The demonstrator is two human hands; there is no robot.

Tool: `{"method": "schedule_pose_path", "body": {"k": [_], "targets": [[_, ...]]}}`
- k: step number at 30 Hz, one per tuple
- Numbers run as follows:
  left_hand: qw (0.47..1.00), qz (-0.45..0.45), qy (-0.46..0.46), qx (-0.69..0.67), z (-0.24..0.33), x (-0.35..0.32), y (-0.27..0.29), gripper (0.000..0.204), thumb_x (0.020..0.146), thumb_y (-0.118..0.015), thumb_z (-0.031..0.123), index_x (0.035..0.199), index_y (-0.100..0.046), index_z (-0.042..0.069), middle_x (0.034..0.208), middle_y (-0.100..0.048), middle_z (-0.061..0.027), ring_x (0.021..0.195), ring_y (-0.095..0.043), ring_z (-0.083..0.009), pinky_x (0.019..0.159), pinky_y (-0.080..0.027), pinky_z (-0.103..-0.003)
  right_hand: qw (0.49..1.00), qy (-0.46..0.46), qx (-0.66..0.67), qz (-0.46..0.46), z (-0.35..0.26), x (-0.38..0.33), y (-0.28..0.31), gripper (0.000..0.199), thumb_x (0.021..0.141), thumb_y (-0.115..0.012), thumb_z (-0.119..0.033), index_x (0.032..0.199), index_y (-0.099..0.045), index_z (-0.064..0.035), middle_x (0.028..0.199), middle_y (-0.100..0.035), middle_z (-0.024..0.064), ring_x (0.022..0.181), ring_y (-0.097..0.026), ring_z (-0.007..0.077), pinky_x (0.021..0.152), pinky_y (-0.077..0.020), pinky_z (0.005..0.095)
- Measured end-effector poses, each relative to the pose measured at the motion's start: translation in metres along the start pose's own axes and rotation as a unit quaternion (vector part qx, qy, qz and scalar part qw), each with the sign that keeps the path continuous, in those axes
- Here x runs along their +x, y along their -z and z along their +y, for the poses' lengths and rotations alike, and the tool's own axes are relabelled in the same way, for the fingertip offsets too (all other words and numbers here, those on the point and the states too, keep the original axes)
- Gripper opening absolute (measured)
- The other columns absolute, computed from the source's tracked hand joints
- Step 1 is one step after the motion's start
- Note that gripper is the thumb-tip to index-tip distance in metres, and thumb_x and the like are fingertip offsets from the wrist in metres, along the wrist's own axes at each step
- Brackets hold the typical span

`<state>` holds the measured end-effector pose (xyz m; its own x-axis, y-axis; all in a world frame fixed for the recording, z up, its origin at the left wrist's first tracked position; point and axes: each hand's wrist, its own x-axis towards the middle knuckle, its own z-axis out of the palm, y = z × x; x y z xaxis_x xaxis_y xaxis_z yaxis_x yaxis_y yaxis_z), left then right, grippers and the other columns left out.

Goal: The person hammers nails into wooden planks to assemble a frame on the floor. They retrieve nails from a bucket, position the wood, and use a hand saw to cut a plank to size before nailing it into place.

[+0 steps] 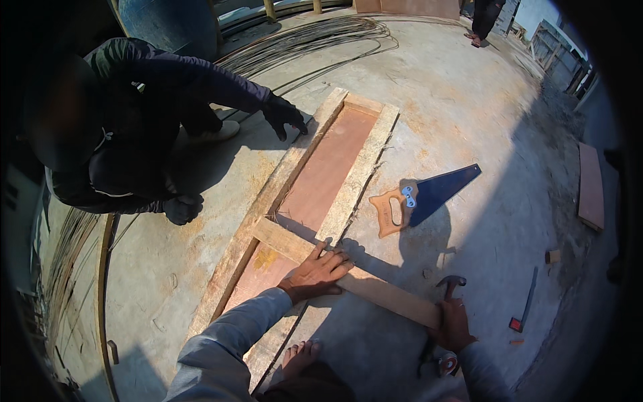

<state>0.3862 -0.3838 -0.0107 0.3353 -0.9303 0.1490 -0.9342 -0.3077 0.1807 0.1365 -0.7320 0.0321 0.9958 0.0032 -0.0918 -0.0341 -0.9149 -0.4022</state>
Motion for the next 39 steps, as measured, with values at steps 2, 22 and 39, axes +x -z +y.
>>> {"method": "schedule_pose_path", "body": {"k": [2,22,39], "targets": [[0.999,0.007,0.007,-0.037,0.000,-0.001,0.005,0.076,0.078,-0.076,0.047,0.138,-0.051,0.006,0.130,-0.058,-0.0142,0.129,-0.051,-0.0282,0.116,-0.030,-0.051,1.000,-0.004,-0.009,-0.001,0.001,0.002,-0.008,0.067,0.062,-0.087,-0.023,0.117,-0.053,-0.0047,0.106,-0.055,0.0191,0.101,-0.052,0.0414,0.085,-0.0429,0.0506],[0.952,-0.156,0.161,-0.209,-0.112,-0.012,0.061,0.066,0.072,-0.085,0.035,0.126,-0.058,0.009,0.122,-0.061,-0.0138,0.115,-0.058,-0.0348,0.101,-0.047,-0.044,0.999,-0.002,0.024,0.031,0.003,0.038,0.002,0.057,0.054,-0.083,-0.011,0.107,-0.061,-0.0068,0.096,-0.053,0.0145,0.087,-0.051,0.0356,0.073,-0.0423,0.0452],[0.866,-0.333,0.132,-0.349,-0.147,0.031,0.045,0.058,0.062,-0.092,0.027,0.109,-0.063,0.009,0.102,-0.067,-0.0126,0.097,-0.067,-0.0319,0.082,-0.053,-0.040,0.998,-0.048,0.027,-0.020,0.005,0.040,0.003,0.063,0.052,-0.084,-0.009,0.110,-0.061,-0.0082,0.099,-0.054,0.0144,0.091,-0.053,0.0366,0.076,-0.0469,0.0462]]}}
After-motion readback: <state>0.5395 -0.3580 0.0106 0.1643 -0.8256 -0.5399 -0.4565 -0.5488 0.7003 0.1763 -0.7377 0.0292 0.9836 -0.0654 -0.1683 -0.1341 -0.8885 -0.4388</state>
